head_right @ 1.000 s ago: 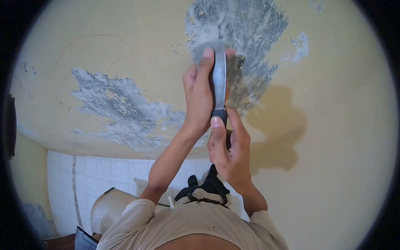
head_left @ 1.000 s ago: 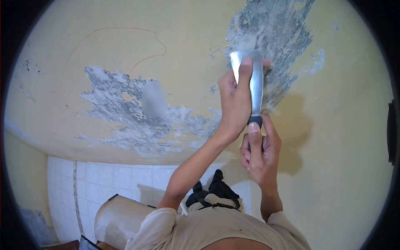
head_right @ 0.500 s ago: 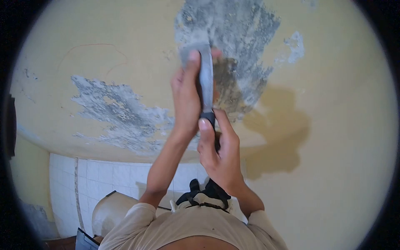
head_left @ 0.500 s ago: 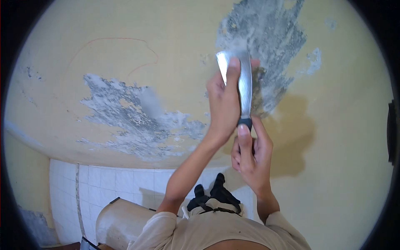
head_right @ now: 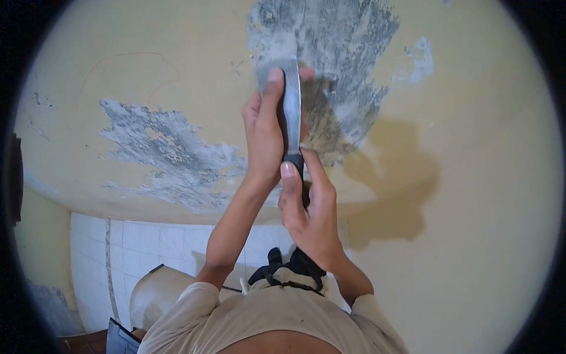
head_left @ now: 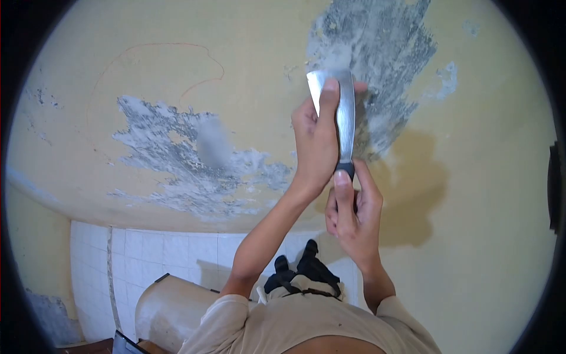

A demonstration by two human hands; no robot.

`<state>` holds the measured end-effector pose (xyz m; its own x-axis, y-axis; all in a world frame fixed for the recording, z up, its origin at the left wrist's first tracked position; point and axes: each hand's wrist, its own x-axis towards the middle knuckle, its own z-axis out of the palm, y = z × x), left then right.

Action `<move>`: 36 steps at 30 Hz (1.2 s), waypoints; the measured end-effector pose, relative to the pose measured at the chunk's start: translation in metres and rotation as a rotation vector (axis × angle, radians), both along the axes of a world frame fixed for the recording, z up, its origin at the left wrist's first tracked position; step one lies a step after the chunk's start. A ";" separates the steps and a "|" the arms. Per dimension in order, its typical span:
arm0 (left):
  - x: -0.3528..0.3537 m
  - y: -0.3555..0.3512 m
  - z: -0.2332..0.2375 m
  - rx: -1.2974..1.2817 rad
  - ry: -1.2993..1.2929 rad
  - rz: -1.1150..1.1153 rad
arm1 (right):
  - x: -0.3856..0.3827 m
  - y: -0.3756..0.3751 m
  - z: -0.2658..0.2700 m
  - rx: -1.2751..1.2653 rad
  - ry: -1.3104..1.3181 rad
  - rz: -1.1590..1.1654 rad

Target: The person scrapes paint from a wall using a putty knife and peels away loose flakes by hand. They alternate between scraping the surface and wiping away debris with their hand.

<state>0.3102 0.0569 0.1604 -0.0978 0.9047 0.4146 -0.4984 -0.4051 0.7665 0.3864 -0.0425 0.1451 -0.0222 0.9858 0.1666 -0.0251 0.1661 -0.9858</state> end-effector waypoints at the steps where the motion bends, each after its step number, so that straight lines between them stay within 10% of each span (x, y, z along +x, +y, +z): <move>1: 0.001 0.003 0.005 0.024 0.000 0.058 | -0.002 0.010 0.002 0.027 -0.001 0.007; 13: -0.013 0.001 0.013 -0.051 0.003 0.051 | -0.013 0.016 0.004 0.100 0.016 0.017; 16: -0.028 0.007 0.028 0.119 0.253 0.281 | -0.007 0.013 0.014 0.171 0.065 0.044; 19: -0.053 0.004 0.016 0.918 0.884 1.189 | 0.017 -0.012 -0.023 0.237 0.123 -0.075; 22: -0.061 0.026 0.040 0.563 1.088 1.464 | 0.036 -0.028 -0.081 0.028 0.097 -0.156; 24: -0.053 0.035 0.033 0.499 1.196 1.439 | 0.047 -0.044 -0.117 -0.156 0.073 -0.162; 29: -0.009 0.007 -0.068 0.908 1.350 0.290 | 0.059 -0.078 -0.151 -0.281 0.168 -0.143; 36: 0.006 -0.049 -0.122 -0.064 0.535 0.023 | 0.059 -0.047 -0.102 -0.107 0.152 0.049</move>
